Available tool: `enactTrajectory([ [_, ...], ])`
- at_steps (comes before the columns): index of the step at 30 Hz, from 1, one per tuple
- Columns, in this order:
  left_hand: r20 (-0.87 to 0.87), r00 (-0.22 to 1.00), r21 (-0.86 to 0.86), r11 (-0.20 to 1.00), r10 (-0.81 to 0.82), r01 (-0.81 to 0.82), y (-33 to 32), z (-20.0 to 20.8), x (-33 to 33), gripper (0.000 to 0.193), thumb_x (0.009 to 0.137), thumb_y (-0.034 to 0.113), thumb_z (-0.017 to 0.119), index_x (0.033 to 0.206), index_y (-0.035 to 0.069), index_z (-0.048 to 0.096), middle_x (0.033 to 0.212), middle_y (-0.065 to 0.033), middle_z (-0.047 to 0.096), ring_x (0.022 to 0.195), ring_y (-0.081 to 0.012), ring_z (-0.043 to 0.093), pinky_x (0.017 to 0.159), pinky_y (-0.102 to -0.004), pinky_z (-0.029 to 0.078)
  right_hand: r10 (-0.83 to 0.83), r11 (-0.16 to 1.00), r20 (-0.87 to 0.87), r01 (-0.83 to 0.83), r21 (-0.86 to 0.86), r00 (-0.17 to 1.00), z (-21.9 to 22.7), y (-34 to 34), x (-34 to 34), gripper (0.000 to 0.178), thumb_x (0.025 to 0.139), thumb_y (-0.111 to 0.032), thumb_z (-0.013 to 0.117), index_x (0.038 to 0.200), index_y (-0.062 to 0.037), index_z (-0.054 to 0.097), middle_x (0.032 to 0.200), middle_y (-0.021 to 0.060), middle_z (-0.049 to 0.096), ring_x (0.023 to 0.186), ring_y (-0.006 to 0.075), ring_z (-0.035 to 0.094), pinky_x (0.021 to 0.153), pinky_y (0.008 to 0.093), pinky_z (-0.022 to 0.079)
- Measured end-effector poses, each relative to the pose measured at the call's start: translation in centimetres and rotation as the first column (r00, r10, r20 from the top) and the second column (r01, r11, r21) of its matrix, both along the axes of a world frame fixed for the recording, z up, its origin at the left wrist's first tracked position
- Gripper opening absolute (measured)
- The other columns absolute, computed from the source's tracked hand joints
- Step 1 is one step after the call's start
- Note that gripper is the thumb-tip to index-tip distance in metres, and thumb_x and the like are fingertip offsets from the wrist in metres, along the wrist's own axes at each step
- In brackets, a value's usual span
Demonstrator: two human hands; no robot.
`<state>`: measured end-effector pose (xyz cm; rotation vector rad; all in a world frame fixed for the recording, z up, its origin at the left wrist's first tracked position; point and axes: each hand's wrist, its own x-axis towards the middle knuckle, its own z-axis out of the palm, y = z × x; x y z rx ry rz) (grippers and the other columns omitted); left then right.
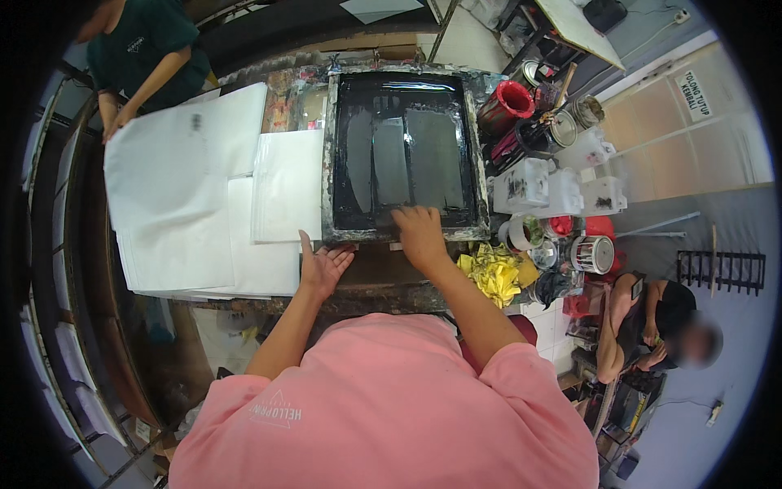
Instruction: The person performs screen printing on white paper sheets. They place a sheet under a screen, pull a squeegee across the screen to apply ink, then lift the screen and remove the printed sheet. This cycle repeats throughout the clip.
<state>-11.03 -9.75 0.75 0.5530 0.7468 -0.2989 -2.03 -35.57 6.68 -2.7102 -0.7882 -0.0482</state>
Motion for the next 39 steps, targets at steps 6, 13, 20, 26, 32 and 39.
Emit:
enactTrajectory([
  [6, -0.113, 0.993, 0.047, 0.998, -0.036, 0.042, -0.1, -0.2, 0.8, 0.135, 0.087, 0.098, 0.047, 0.161, -0.011, 0.019, 0.150, -0.0306, 0.050, 0.138, -0.0394, 0.057, 0.121, -0.0469, 0.045, 0.017, 0.989, 0.038, -0.011, -0.148, 0.999, -3.7, 1.3, 0.3, 0.042, 0.091, -0.013, 0.069, 0.133, -0.0136, 0.067, 0.133, 0.0067, 0.068, 0.123, 0.0277, 0.062, 0.105, 0.0551, 0.041],
  [13, -0.240, 0.971, 0.096, 0.995, 0.018, 0.005, -0.8, 0.5, 1.3, 0.132, 0.090, 0.097, 0.043, 0.163, -0.010, 0.017, 0.150, -0.0295, 0.050, 0.136, -0.0379, 0.058, 0.120, -0.0469, 0.046, -0.022, 0.985, 0.146, 0.047, -0.166, 0.989, -6.1, 5.1, 15.1, 0.042, 0.092, -0.010, 0.067, 0.133, -0.0148, 0.065, 0.123, 0.0053, 0.068, 0.117, 0.0276, 0.062, 0.106, 0.0576, 0.041],
  [20, -0.101, 0.993, 0.109, 0.992, -0.054, 0.065, -0.1, 1.7, 0.3, 0.115, 0.094, 0.093, 0.041, 0.152, -0.006, 0.036, 0.141, -0.0257, 0.060, 0.129, -0.0348, 0.063, 0.116, -0.0463, 0.049, 0.040, 0.969, -0.089, -0.060, -0.239, 0.995, -1.6, 4.8, 21.1, 0.030, 0.095, -0.010, 0.062, 0.125, -0.0156, 0.066, 0.118, 0.0079, 0.071, 0.113, 0.0320, 0.067, 0.104, 0.0618, 0.043],
  [26, 0.133, 0.986, 0.169, 0.983, -0.096, 0.073, 0.3, 6.9, -0.1, 0.097, 0.105, 0.081, 0.036, 0.144, -0.007, 0.040, 0.142, -0.0279, 0.059, 0.136, -0.0375, 0.060, 0.119, -0.0486, 0.048, 0.065, 0.972, -0.186, -0.105, -0.211, 0.980, 9.2, 1.8, 5.5, 0.036, 0.093, -0.027, 0.072, 0.124, -0.0104, 0.063, 0.113, 0.0105, 0.067, 0.112, 0.0334, 0.063, 0.091, 0.0538, 0.046],
  [32, 0.653, 0.740, 0.250, 0.968, -0.158, -0.015, 1.9, 15.1, 4.3, 0.086, 0.112, 0.068, 0.031, 0.157, -0.005, 0.036, 0.151, -0.0242, 0.056, 0.145, -0.0396, 0.052, 0.127, -0.0514, 0.037, -0.097, 0.995, 0.408, 0.082, 0.055, 0.908, 18.2, 4.5, 7.6, 0.049, 0.093, -0.055, 0.073, 0.100, -0.0067, 0.073, 0.096, 0.0100, 0.064, 0.096, 0.0283, 0.060, 0.093, 0.0496, 0.037],
  [39, -0.450, 0.783, 0.776, -0.622, -0.429, 0.105, 6.8, 2.8, 1.1, 0.106, 0.101, 0.078, 0.049, 0.172, 0.003, 0.022, 0.177, -0.0310, 0.015, 0.166, -0.0467, 0.005, 0.127, -0.0711, -0.002, -0.144, 0.985, 0.592, 0.057, 0.164, 0.793, 21.9, 5.6, 13.8, 0.052, 0.093, -0.058, 0.073, 0.080, -0.0083, 0.074, 0.079, 0.0069, 0.066, 0.081, 0.0270, 0.062, 0.089, 0.0470, 0.036],
])
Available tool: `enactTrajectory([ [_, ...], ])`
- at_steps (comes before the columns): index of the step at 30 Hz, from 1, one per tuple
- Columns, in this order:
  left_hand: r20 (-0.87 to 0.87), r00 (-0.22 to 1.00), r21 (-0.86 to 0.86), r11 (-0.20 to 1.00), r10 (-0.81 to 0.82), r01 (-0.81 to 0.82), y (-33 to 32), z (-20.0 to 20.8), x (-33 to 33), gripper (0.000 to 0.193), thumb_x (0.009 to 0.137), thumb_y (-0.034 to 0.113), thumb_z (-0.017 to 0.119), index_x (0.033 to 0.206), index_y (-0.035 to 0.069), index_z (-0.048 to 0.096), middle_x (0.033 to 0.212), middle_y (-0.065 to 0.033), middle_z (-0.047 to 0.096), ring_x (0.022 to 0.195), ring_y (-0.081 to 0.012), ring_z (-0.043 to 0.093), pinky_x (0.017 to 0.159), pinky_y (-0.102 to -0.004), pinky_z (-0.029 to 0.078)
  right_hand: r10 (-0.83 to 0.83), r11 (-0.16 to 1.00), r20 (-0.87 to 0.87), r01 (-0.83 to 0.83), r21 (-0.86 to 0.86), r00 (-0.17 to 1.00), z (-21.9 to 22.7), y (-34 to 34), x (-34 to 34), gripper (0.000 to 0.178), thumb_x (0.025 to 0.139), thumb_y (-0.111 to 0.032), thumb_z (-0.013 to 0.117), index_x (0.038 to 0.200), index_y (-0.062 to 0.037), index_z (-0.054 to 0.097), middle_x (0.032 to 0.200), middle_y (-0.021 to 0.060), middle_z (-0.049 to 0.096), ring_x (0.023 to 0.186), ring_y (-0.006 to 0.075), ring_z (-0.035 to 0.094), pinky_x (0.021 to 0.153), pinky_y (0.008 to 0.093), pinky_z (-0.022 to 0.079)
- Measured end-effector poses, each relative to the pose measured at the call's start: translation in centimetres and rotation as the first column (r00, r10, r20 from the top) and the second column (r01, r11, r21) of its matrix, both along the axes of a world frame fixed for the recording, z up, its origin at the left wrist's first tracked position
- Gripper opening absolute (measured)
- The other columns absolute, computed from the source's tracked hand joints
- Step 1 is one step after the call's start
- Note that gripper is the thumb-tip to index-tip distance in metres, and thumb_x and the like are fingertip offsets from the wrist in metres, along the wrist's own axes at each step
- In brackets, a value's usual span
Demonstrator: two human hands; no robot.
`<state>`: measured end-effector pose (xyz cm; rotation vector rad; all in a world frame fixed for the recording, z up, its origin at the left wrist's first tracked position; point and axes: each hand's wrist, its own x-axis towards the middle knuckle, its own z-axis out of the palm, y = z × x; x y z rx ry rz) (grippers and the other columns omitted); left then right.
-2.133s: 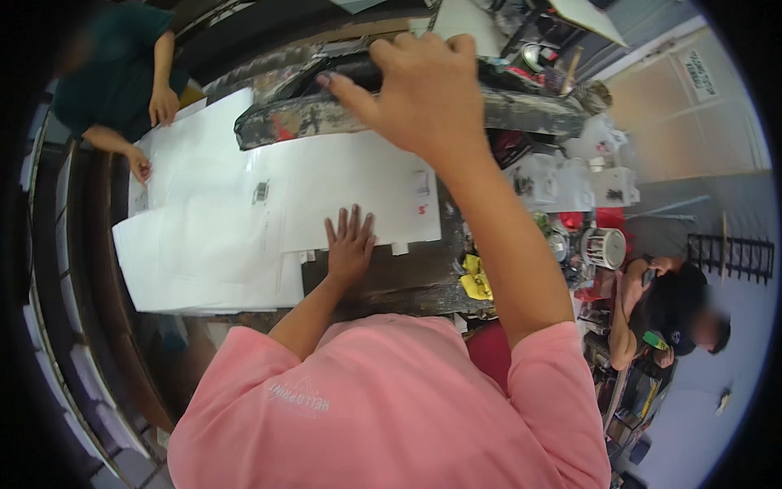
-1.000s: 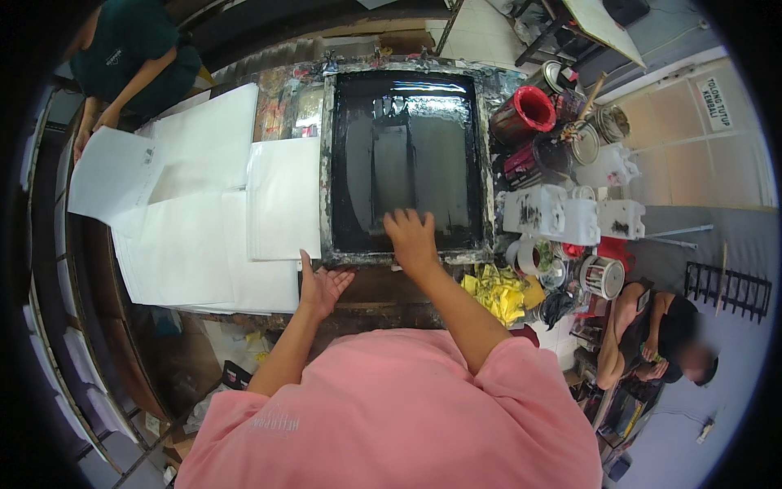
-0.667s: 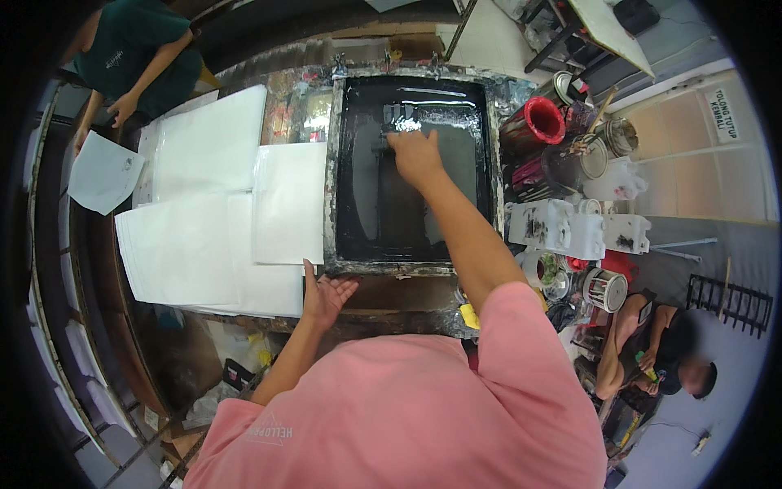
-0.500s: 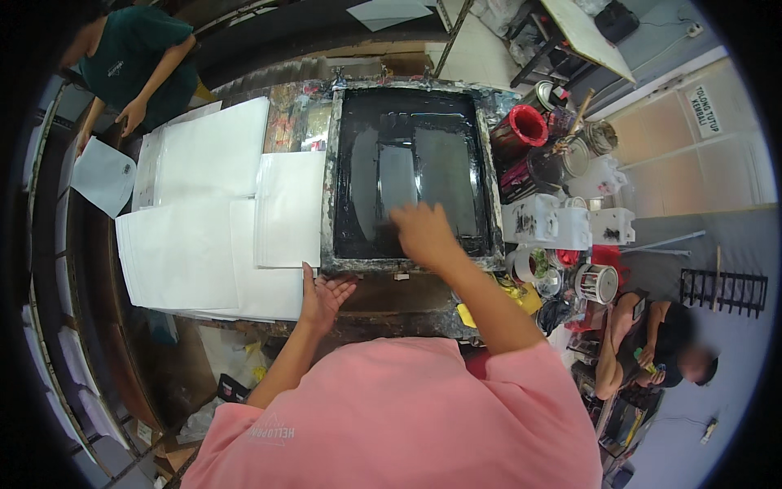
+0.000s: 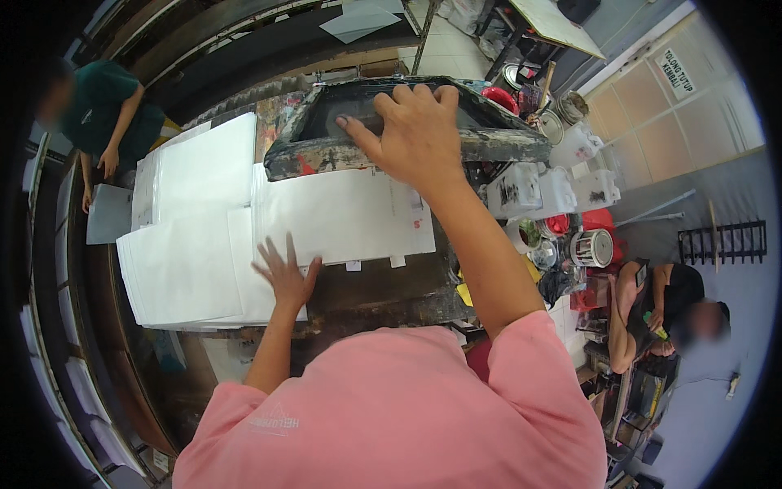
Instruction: The person performs screen printing on white paper sheets. They place a sheet under a screen, pull a squeegee across the screen to apply ink, then lift the screen and remove the printed sheet. This cycle repeats throughout the clip.
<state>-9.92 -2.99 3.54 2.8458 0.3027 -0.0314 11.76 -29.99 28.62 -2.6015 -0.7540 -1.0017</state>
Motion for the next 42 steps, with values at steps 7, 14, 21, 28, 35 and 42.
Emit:
enactTrajectory([
  [7, -0.175, 0.984, 0.128, 0.992, 0.029, -0.006, -0.4, -1.2, -1.7, 0.119, 0.093, 0.084, 0.056, 0.170, -0.002, 0.026, 0.177, -0.0233, 0.023, 0.168, -0.0385, 0.004, 0.123, -0.0767, -0.013, 0.004, 1.000, -0.048, -0.002, 0.026, 0.999, 2.1, 0.4, 1.7, 0.053, 0.091, -0.060, 0.074, 0.080, -0.0079, 0.074, 0.078, 0.0068, 0.067, 0.078, 0.0269, 0.063, 0.084, 0.0463, 0.037],
  [14, 0.475, 0.880, -0.113, 0.990, -0.017, 0.080, -1.6, 7.4, 6.5, 0.068, 0.091, 0.023, 0.087, 0.150, 0.001, 0.060, 0.149, -0.0168, 0.067, 0.151, -0.0400, 0.050, 0.131, -0.0660, 0.015, 0.019, 0.999, -0.025, -0.018, 0.038, 1.000, 3.3, 0.8, 4.2, 0.058, 0.091, -0.063, 0.073, 0.081, -0.0059, 0.075, 0.078, 0.0079, 0.068, 0.075, 0.0286, 0.065, 0.083, 0.0460, 0.037],
  [21, 0.596, 0.774, -0.138, 0.977, 0.213, -0.162, 9.6, 5.1, 2.3, 0.049, 0.095, 0.012, 0.082, 0.141, 0.000, 0.069, 0.142, -0.0162, 0.071, 0.144, -0.0359, 0.058, 0.132, -0.0594, 0.018, -0.005, 1.000, 0.001, 0.005, 0.008, 1.000, 1.8, 0.5, 1.9, 0.058, 0.093, -0.063, 0.071, 0.085, -0.0058, 0.079, 0.079, 0.0076, 0.070, 0.077, 0.0267, 0.065, 0.085, 0.0450, 0.037],
  [28, 0.630, 0.740, -0.164, 0.972, 0.236, -0.170, 11.4, 1.6, 1.8, 0.049, 0.105, 0.026, 0.071, 0.149, 0.007, 0.064, 0.170, -0.0206, 0.042, 0.159, -0.0383, 0.035, 0.132, -0.0590, 0.019, -0.010, 1.000, 0.001, 0.010, 0.004, 1.000, 0.4, 0.2, 0.6, 0.055, 0.094, -0.060, 0.072, 0.087, -0.0063, 0.079, 0.080, 0.0070, 0.069, 0.079, 0.0259, 0.064, 0.085, 0.0439, 0.037],
  [35, 0.255, 0.867, -0.020, 0.894, -0.428, 0.447, -9.5, -6.1, 4.2, 0.055, 0.109, 0.039, 0.058, 0.158, 0.016, 0.055, 0.171, -0.0223, 0.038, 0.162, -0.0456, 0.026, 0.124, -0.0796, 0.006, 0.011, 1.000, -0.009, -0.011, 0.006, 1.000, 0.7, -0.1, 0.7, 0.058, 0.094, -0.063, 0.070, 0.086, -0.0067, 0.080, 0.080, 0.0072, 0.069, 0.079, 0.0257, 0.065, 0.088, 0.0456, 0.037],
  [42, 0.124, 0.897, -0.042, 0.901, -0.425, 0.432, -11.6, -5.9, 5.0, 0.078, 0.108, 0.056, 0.051, 0.167, 0.006, 0.038, 0.177, -0.0243, 0.024, 0.165, -0.0473, 0.013, 0.123, -0.0798, -0.003, -0.011, 1.000, -0.027, 0.012, 0.019, 1.000, 1.1, 0.0, 1.8, 0.059, 0.090, -0.064, 0.073, 0.085, -0.0063, 0.079, 0.081, 0.0086, 0.070, 0.082, 0.0257, 0.065, 0.089, 0.0463, 0.037],
])
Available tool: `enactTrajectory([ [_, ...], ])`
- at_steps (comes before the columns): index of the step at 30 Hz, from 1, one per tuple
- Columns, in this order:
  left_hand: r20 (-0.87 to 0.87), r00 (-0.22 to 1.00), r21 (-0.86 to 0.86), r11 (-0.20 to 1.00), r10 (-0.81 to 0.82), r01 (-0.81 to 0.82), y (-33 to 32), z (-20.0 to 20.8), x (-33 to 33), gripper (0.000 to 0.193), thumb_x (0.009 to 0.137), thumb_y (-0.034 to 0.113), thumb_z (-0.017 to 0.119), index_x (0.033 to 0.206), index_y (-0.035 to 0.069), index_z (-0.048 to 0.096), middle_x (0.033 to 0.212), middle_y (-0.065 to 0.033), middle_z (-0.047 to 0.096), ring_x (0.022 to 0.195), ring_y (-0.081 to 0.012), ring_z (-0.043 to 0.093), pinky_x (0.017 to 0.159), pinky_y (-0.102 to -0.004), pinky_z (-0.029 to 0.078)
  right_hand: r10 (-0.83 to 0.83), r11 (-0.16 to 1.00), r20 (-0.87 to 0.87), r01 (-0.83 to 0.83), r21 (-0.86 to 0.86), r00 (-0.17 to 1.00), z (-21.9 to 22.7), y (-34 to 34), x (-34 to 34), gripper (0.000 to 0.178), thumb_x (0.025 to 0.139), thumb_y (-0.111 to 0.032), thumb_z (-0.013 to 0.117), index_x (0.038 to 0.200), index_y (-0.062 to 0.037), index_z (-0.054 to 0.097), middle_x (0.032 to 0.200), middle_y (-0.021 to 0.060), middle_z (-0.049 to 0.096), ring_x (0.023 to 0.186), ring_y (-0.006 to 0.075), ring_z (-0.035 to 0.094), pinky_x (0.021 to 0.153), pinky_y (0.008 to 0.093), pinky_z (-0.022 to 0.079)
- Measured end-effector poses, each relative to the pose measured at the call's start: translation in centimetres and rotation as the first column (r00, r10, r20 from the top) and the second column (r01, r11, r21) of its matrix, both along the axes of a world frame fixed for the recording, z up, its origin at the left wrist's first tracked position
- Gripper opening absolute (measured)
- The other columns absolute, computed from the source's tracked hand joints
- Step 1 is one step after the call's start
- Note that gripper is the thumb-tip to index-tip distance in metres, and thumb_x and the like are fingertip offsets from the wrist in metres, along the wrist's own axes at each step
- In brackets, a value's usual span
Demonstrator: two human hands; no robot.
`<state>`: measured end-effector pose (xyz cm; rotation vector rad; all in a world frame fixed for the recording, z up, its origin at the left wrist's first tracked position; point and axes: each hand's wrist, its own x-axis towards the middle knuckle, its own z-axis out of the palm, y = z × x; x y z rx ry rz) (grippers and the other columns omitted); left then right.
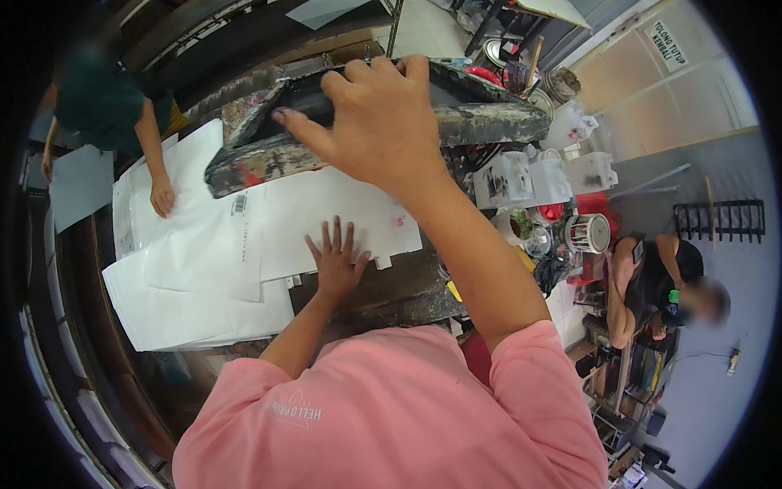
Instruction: The person performs screen printing on white paper sheets. They place a sheet under a screen, pull a squeegee across the screen to apply ink, then lift the screen and remove the printed sheet. This cycle repeats throughout the clip.
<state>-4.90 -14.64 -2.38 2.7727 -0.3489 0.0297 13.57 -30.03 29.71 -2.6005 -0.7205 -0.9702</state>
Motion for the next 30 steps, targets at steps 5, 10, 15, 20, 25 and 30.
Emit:
enactTrajectory([
  [5, -0.098, 0.994, -0.001, 0.999, 0.046, -0.046, -3.9, -0.5, 0.7, 0.073, 0.111, 0.050, 0.046, 0.168, 0.006, 0.037, 0.177, -0.0230, 0.025, 0.166, -0.0445, 0.014, 0.124, -0.0782, -0.001, -0.016, 1.000, -0.028, 0.016, 0.011, 0.999, 1.6, 0.5, 1.3, 0.060, 0.090, -0.067, 0.072, 0.088, -0.0077, 0.081, 0.078, 0.0089, 0.071, 0.083, 0.0251, 0.066, 0.088, 0.0463, 0.037],
  [10, -0.086, 0.993, 0.050, 0.996, 0.076, -0.072, -4.3, -1.8, 0.8, 0.063, 0.115, 0.040, 0.040, 0.168, 0.007, 0.037, 0.177, -0.0205, 0.027, 0.165, -0.0429, 0.017, 0.127, -0.0743, 0.000, -0.019, 1.000, -0.033, 0.020, 0.007, 0.999, 1.7, 0.3, 1.6, 0.061, 0.090, -0.068, 0.071, 0.091, -0.0088, 0.082, 0.078, 0.0088, 0.072, 0.082, 0.0251, 0.066, 0.089, 0.0462, 0.037],
  [15, -0.064, 0.992, 0.022, 0.994, 0.106, -0.104, -4.1, -2.4, 0.9, 0.057, 0.116, 0.033, 0.037, 0.168, 0.010, 0.038, 0.177, -0.0152, 0.030, 0.165, -0.0402, 0.021, 0.129, -0.0711, 0.001, -0.006, 1.000, -0.015, 0.006, 0.013, 1.000, 1.1, 0.2, 1.4, 0.061, 0.091, -0.068, 0.071, 0.091, -0.0083, 0.082, 0.079, 0.0089, 0.072, 0.082, 0.0250, 0.066, 0.089, 0.0461, 0.037],
  [20, -0.194, 0.980, -0.214, 0.973, 0.047, -0.089, -2.5, 0.8, 2.6, 0.059, 0.117, 0.035, 0.036, 0.167, 0.005, 0.038, 0.176, -0.0162, 0.033, 0.165, -0.0377, 0.023, 0.131, -0.0674, 0.003, 0.001, 1.000, -0.032, -0.001, -0.014, 0.999, 0.4, -0.7, 0.5, 0.060, 0.092, -0.067, 0.070, 0.089, -0.0078, 0.081, 0.080, 0.0084, 0.071, 0.081, 0.0249, 0.066, 0.089, 0.0467, 0.037],
  [25, -0.020, 0.999, -0.059, 0.997, 0.051, -0.052, -3.3, -0.7, 1.9, 0.066, 0.114, 0.046, 0.041, 0.166, 0.005, 0.039, 0.175, -0.0207, 0.033, 0.164, -0.0408, 0.022, 0.130, -0.0708, 0.003, 0.017, 0.999, -0.017, -0.018, -0.029, 1.000, 0.2, 0.0, 0.1, 0.060, 0.093, -0.065, 0.070, 0.087, -0.0065, 0.080, 0.081, 0.0072, 0.071, 0.084, 0.0246, 0.065, 0.090, 0.0470, 0.038],
  [30, -0.058, 0.997, 0.047, 0.997, 0.059, -0.056, -0.8, -0.4, -0.4, 0.063, 0.113, 0.045, 0.046, 0.167, 0.013, 0.041, 0.176, -0.0212, 0.028, 0.165, -0.0453, 0.016, 0.124, -0.0788, -0.001, 0.039, 0.999, -0.021, -0.040, -0.010, 0.999, -0.1, -0.4, -0.1, 0.060, 0.093, -0.066, 0.070, 0.085, -0.0063, 0.078, 0.081, 0.0073, 0.069, 0.084, 0.0248, 0.065, 0.090, 0.0469, 0.038],
])
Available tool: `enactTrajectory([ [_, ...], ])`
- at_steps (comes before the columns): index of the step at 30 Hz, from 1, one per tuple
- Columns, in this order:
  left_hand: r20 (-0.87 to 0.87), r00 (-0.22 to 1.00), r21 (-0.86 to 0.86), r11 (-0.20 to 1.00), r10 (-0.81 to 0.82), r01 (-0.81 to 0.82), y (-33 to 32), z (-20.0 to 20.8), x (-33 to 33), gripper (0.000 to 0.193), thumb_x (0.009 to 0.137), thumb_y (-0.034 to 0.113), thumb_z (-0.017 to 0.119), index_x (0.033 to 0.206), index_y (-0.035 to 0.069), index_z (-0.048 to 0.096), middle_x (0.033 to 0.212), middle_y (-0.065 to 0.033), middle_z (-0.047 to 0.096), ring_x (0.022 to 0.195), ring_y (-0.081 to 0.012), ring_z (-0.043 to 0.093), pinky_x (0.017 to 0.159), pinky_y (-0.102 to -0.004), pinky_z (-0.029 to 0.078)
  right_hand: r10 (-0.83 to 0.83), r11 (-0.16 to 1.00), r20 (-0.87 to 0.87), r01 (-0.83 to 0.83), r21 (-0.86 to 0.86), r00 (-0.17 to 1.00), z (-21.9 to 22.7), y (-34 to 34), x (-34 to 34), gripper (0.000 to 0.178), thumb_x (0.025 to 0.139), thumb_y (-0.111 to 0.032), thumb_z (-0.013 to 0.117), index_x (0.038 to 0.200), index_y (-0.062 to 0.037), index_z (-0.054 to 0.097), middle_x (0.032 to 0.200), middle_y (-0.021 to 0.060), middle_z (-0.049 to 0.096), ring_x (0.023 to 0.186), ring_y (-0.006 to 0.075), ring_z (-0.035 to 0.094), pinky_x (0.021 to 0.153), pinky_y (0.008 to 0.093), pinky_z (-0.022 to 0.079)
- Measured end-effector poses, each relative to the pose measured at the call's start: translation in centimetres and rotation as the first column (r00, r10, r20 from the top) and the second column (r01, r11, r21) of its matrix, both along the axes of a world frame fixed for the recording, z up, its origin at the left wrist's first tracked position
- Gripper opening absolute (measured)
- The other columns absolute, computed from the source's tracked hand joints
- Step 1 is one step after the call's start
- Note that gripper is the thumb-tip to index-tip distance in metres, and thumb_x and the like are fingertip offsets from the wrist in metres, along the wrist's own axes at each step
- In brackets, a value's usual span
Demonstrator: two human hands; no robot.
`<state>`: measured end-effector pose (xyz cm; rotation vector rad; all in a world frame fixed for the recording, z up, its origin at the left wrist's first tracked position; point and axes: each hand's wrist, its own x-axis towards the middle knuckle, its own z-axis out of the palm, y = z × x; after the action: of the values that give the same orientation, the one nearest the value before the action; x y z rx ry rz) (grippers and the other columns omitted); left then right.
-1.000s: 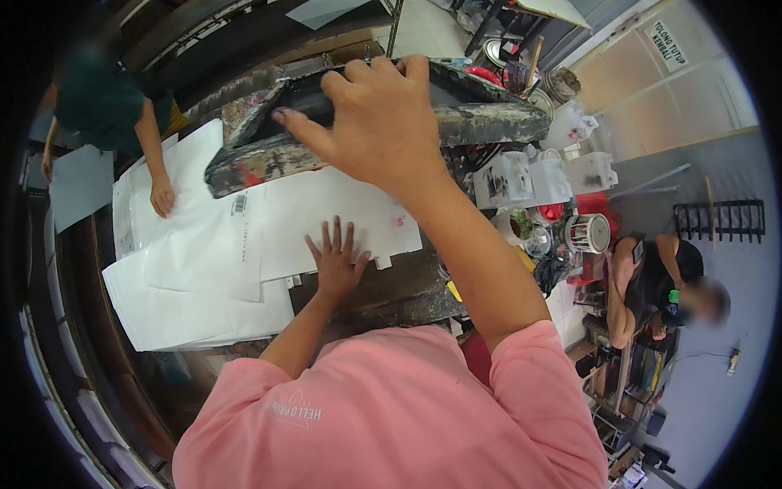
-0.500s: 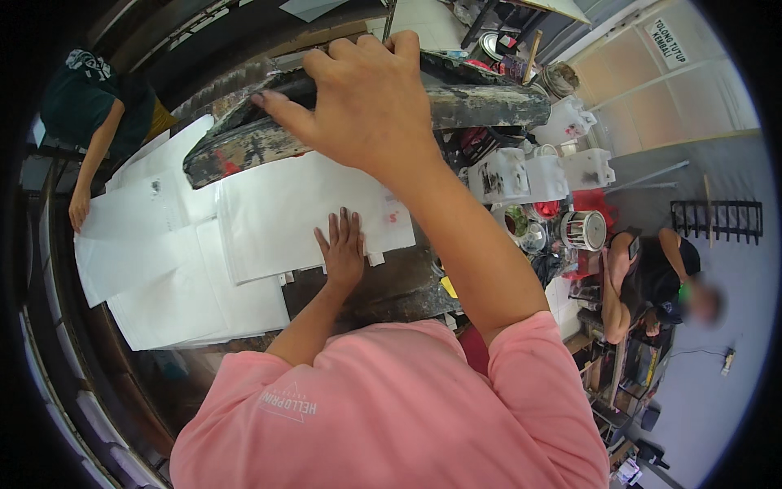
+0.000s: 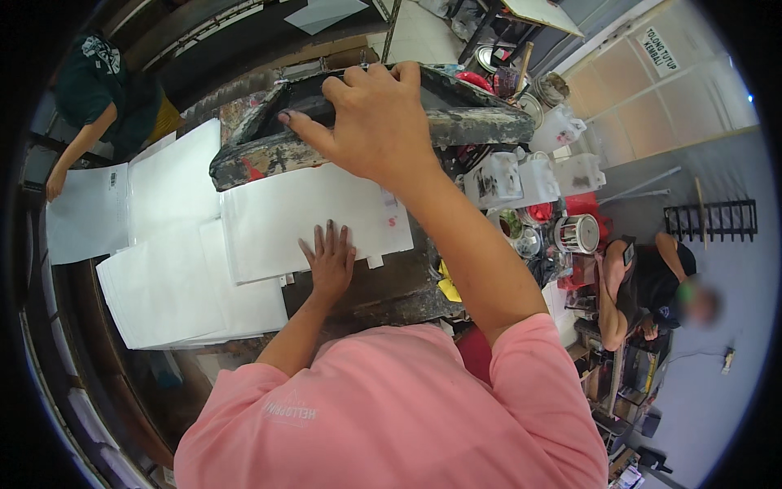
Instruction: The person performs screen printing on white paper sheets. They place a sheet under a screen, pull a squeegee across the screen to apply ink, then lift the screen and remove the printed sheet. This cycle repeats throughout the clip.
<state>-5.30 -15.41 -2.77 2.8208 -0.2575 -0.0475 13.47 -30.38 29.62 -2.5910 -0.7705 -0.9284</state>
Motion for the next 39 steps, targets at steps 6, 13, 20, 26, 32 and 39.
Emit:
enactTrajectory([
  [6, -0.035, 0.999, -0.026, 1.000, 0.008, -0.009, -0.1, -0.7, -0.4, 0.062, 0.112, 0.045, 0.048, 0.166, 0.015, 0.044, 0.177, -0.0207, 0.027, 0.165, -0.0467, 0.016, 0.125, -0.0786, -0.001, -0.027, 0.999, -0.001, 0.027, -0.019, 1.000, 1.1, 0.4, 0.6, 0.061, 0.092, -0.066, 0.070, 0.084, -0.0066, 0.078, 0.081, 0.0085, 0.069, 0.080, 0.0263, 0.066, 0.090, 0.0474, 0.039],
  [13, 0.023, 0.999, -0.038, 0.998, 0.049, -0.049, -0.2, -0.3, -0.9, 0.067, 0.110, 0.049, 0.051, 0.166, 0.013, 0.043, 0.177, -0.0212, 0.027, 0.165, -0.0460, 0.018, 0.127, -0.0754, 0.003, -0.019, 0.997, 0.025, 0.020, -0.069, 1.000, 2.2, 0.7, 0.8, 0.046, 0.096, -0.054, 0.074, 0.094, -0.0083, 0.077, 0.084, 0.0074, 0.071, 0.082, 0.0284, 0.068, 0.080, 0.0453, 0.040],
  [20, -0.054, 0.994, -0.986, -0.163, 0.092, -0.038, 2.7, 18.3, 1.4, 0.099, 0.105, 0.069, 0.051, 0.170, 0.001, 0.020, 0.174, -0.0265, 0.027, 0.160, -0.0459, 0.028, 0.134, -0.0555, 0.022, -0.059, 0.985, -0.040, 0.052, -0.164, 0.997, -1.4, -0.2, -2.1, 0.064, 0.096, -0.064, 0.066, 0.122, -0.0059, 0.071, 0.098, 0.0133, 0.072, 0.097, 0.0307, 0.067, 0.087, 0.0515, 0.043],
  [26, -0.711, 0.690, -0.450, -0.666, -0.137, -0.596, 4.6, 14.4, -4.5, 0.129, 0.092, 0.092, 0.047, 0.165, -0.009, 0.013, 0.155, -0.0315, 0.040, 0.149, -0.0422, 0.045, 0.128, -0.0525, 0.036, -0.036, 0.925, -0.654, -0.223, -0.309, 0.756, -14.5, -4.3, -9.5, 0.056, 0.081, -0.012, 0.078, 0.136, -0.0063, 0.065, 0.137, 0.0142, 0.063, 0.124, 0.0352, 0.057, 0.099, 0.0495, 0.044],
  [32, -0.847, 0.495, -0.323, -0.551, -0.196, -0.770, 5.9, 3.7, -4.4, 0.128, 0.087, 0.098, 0.045, 0.157, -0.008, 0.033, 0.146, -0.0282, 0.055, 0.138, -0.0385, 0.058, 0.122, -0.0472, 0.044, -0.014, 0.962, -0.633, -0.162, -0.220, 0.774, -24.1, -4.3, -15.2, 0.046, 0.083, -0.010, 0.074, 0.128, -0.0120, 0.067, 0.123, 0.0062, 0.068, 0.117, 0.0287, 0.062, 0.100, 0.0496, 0.042],
  [39, -0.902, 0.402, -0.273, -0.509, -0.160, -0.816, 5.9, 3.2, -4.4, 0.135, 0.089, 0.096, 0.045, 0.168, -0.007, 0.009, 0.164, -0.0346, 0.033, 0.147, -0.0448, 0.048, 0.123, -0.0494, 0.043, -0.056, 0.974, -0.519, -0.068, -0.216, 0.853, -28.1, -2.3, -9.8, 0.037, 0.092, -0.011, 0.068, 0.129, -0.0126, 0.067, 0.125, 0.0043, 0.068, 0.121, 0.0279, 0.062, 0.102, 0.0559, 0.041],
])
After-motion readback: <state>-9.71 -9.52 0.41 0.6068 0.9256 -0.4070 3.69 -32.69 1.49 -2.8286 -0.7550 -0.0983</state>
